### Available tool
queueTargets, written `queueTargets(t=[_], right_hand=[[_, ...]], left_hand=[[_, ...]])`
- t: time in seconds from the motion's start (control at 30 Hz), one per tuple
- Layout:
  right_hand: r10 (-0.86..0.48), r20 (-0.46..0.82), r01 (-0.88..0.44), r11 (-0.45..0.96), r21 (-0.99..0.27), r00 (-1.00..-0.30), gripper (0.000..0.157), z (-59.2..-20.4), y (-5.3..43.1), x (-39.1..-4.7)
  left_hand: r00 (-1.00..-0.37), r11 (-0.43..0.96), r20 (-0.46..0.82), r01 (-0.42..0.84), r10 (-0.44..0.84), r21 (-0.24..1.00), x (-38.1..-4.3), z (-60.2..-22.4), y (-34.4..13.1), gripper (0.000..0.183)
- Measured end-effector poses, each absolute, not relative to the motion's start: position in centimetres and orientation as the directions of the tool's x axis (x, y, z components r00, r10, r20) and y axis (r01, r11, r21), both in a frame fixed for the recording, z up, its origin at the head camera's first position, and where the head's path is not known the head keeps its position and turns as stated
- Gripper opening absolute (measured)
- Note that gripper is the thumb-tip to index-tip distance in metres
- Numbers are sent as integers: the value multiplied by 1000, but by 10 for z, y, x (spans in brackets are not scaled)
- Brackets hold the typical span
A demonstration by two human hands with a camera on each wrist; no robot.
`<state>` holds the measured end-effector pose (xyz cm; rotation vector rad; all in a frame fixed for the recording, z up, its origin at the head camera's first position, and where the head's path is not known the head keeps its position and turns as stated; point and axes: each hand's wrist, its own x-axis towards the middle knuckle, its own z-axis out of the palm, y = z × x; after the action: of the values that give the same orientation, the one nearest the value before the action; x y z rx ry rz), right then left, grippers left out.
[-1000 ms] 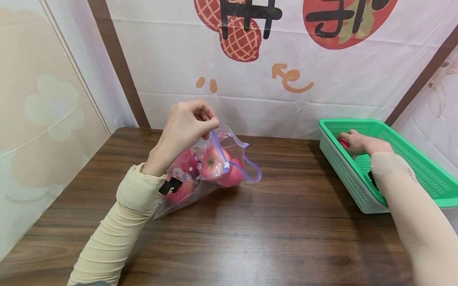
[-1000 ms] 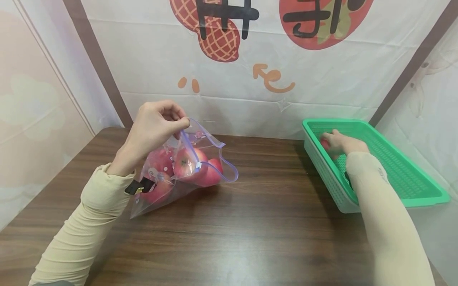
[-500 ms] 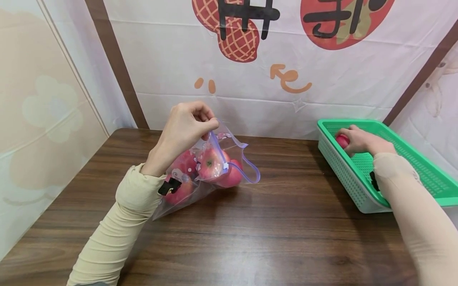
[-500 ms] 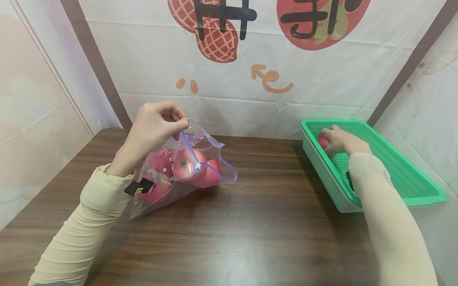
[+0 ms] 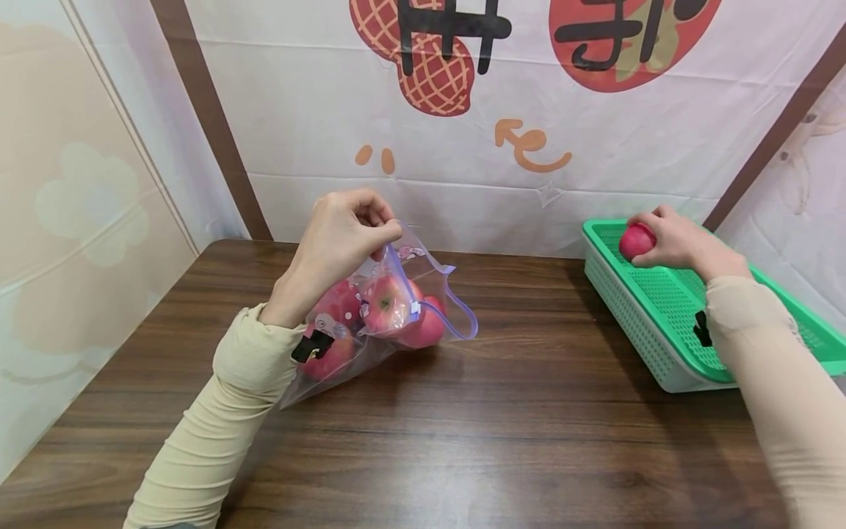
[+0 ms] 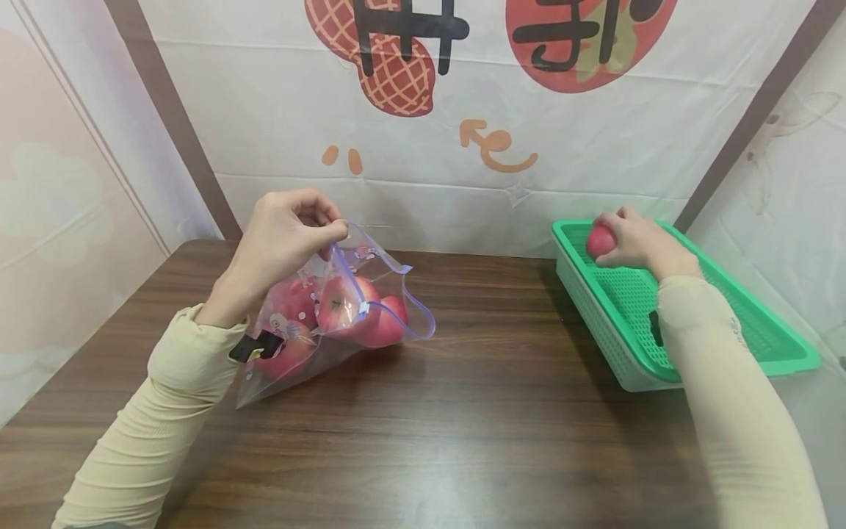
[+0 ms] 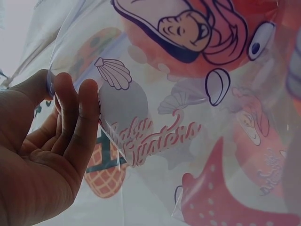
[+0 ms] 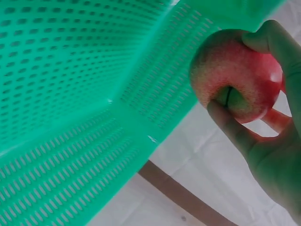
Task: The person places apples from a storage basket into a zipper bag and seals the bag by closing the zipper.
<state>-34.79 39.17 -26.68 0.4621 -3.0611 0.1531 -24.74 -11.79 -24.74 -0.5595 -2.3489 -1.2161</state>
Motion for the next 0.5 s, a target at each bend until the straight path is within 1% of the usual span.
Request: queueTargets(t=[0.27,0.5], right_hand=[[-315,201,-336,938,-80,-928,72,-242,377,-341],[-345,279,-382,920,-91,-896,71,-233,365,-336]], left_hand=[[-831,524,535,528,156,668,-247,-247,-118,3],[-837,526,522,522,165,671,-246,-246,-118,3]])
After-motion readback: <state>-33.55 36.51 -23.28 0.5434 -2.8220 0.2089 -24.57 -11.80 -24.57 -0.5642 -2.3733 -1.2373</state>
